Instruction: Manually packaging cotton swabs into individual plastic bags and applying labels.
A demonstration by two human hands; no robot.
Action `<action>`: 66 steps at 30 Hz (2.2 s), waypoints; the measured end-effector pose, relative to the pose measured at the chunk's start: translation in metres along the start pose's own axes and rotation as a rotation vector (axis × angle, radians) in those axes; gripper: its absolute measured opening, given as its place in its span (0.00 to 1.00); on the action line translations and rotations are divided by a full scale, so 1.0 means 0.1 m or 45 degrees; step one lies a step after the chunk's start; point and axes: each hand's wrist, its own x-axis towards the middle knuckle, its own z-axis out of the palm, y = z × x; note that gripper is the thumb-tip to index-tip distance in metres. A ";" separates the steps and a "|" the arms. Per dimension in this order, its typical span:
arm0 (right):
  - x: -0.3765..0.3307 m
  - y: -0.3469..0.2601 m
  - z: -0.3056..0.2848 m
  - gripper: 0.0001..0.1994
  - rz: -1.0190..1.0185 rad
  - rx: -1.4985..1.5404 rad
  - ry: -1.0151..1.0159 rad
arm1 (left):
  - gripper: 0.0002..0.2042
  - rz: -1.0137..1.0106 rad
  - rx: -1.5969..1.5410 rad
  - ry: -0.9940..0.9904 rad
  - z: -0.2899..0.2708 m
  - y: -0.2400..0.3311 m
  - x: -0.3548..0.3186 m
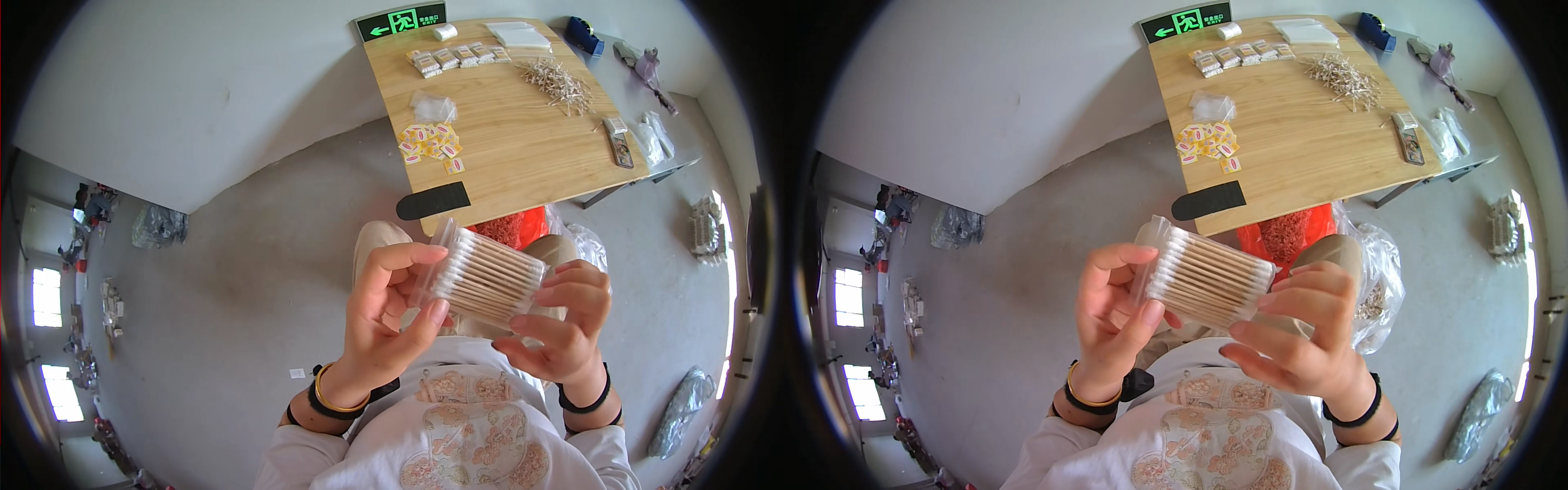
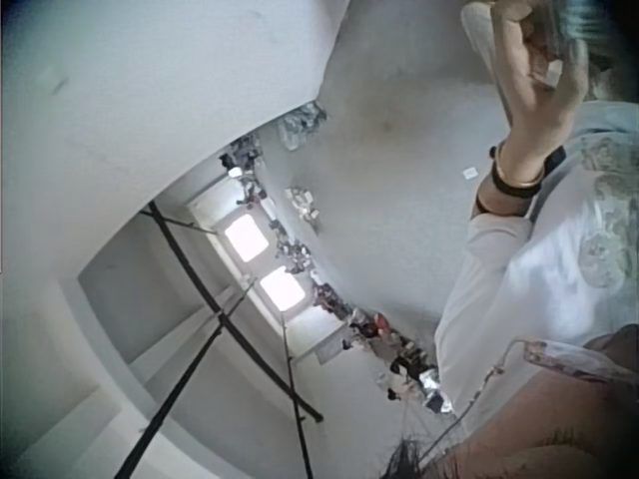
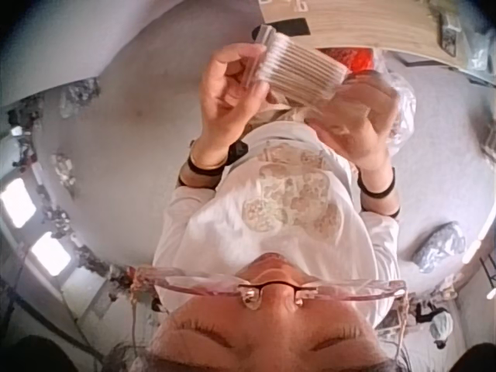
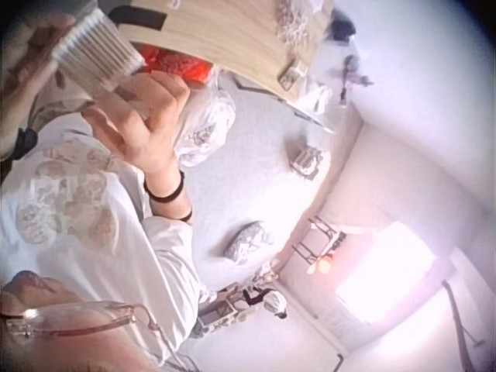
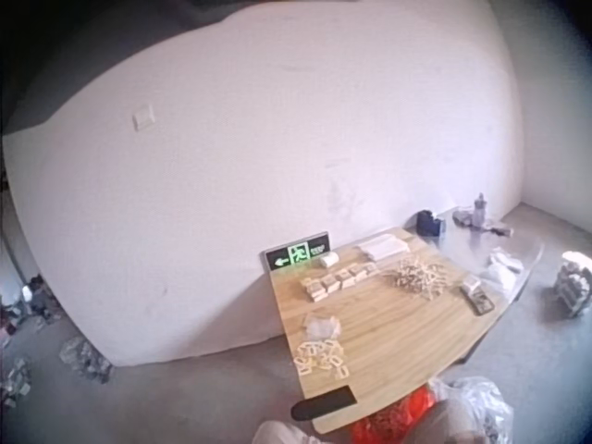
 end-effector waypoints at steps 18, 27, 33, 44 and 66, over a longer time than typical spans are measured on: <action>0.04 0.02 0.10 0.09 0.801 0.919 0.047 | 0.22 0.290 0.194 0.146 -0.06 -0.20 -0.03; 0.05 0.03 0.12 0.08 0.810 0.869 0.053 | 0.18 0.174 0.101 0.165 -0.04 -0.15 -0.02; 0.07 0.00 0.17 0.09 0.885 0.990 0.080 | 0.16 0.171 0.031 0.154 -0.03 -0.16 -0.03; 0.14 -0.03 0.27 0.13 1.005 1.170 0.139 | 0.13 0.125 0.142 0.219 0.00 -0.18 0.03; 0.09 0.13 0.23 0.13 1.102 1.510 0.047 | 0.11 -0.012 -0.088 0.188 -0.12 -0.11 0.11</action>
